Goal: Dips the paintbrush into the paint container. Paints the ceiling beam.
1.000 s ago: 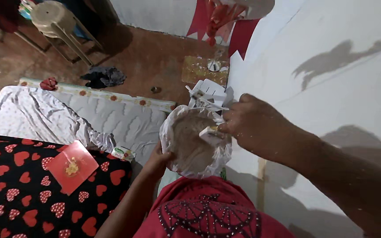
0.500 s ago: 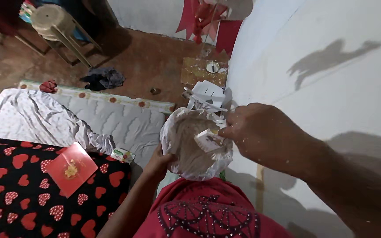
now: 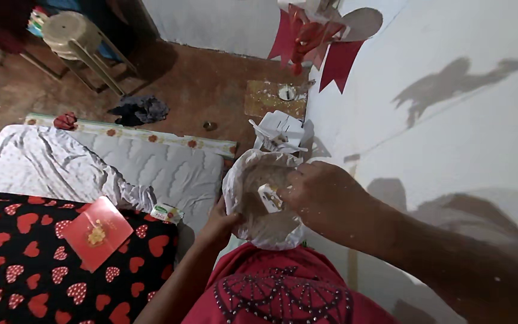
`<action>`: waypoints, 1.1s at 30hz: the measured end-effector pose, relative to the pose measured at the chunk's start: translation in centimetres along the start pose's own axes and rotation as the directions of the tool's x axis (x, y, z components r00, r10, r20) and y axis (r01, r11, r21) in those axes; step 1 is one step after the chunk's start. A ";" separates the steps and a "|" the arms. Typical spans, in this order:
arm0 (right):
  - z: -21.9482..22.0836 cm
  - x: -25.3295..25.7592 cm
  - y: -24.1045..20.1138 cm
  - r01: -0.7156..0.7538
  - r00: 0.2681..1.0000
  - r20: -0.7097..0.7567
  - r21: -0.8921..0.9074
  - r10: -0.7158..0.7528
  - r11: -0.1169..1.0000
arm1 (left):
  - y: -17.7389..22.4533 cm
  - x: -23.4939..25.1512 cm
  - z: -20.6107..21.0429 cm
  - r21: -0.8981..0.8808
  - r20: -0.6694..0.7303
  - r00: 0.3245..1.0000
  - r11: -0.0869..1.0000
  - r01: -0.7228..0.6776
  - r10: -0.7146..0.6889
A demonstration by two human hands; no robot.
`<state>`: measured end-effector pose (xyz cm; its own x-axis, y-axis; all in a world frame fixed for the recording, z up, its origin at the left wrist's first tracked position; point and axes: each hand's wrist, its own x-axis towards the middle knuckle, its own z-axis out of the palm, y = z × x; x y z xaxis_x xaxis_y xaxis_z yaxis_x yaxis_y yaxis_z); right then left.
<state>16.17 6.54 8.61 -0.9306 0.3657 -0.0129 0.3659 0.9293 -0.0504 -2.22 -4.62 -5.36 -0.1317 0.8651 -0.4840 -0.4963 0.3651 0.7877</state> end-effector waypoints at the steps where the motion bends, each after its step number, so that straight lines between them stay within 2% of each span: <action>1: 0.3 0.3 0.1 -0.012 1.000 0.023 0.011 0.012 1.000 | 0.0 0.0 -0.1 0.008 0.005 1.000 1.000 0.000 0.000; 6: -1.2 0.0 1.8 -0.081 0.996 0.023 -0.087 0.083 0.993 | 0.1 -0.3 -0.4 -0.002 0.008 1.000 1.000 0.003 -0.003; 10: -1.3 -0.2 0.1 -0.016 0.998 -0.053 -0.014 0.016 1.000 | 0.1 -0.3 -0.3 -0.001 -0.003 1.000 1.000 -0.001 0.001; 13: 0.0 0.7 -0.9 0.010 0.999 -0.047 -0.009 -0.010 1.000 | 0.2 -0.4 -0.2 0.007 0.026 1.000 1.000 -0.013 0.013; 16: 0.2 1.2 0.4 -0.048 0.999 -0.020 0.007 0.048 0.999 | 0.3 -0.5 -0.4 0.014 0.034 0.999 1.000 -0.004 0.003; 20: -1.5 0.5 0.8 -0.120 0.992 0.024 -0.083 0.123 0.989 | 0.0 -0.6 -0.5 0.010 0.021 1.000 1.000 0.012 -0.012; 23: -1.6 -0.1 -0.3 -0.048 0.998 -0.031 -0.005 0.048 0.999 | -0.2 -0.5 -0.5 -0.014 0.033 0.999 1.000 0.005 -0.005; 27: 0.1 1.0 -1.2 -0.013 1.000 -0.009 0.032 0.013 0.999 | 0.1 -0.7 -0.4 -0.003 0.042 0.999 1.000 0.003 -0.003; 33: -1.1 -0.1 2.1 -0.146 0.989 -0.002 -0.023 0.146 0.989 | -0.2 -0.9 -1.2 -0.044 0.004 1.000 0.999 -0.004 0.004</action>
<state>17.05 8.48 9.57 -0.8675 0.4972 -0.0183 0.4975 0.8671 -0.0247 -3.05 -5.94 -5.56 -0.1300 0.8682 -0.4790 -0.5329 0.3462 0.7721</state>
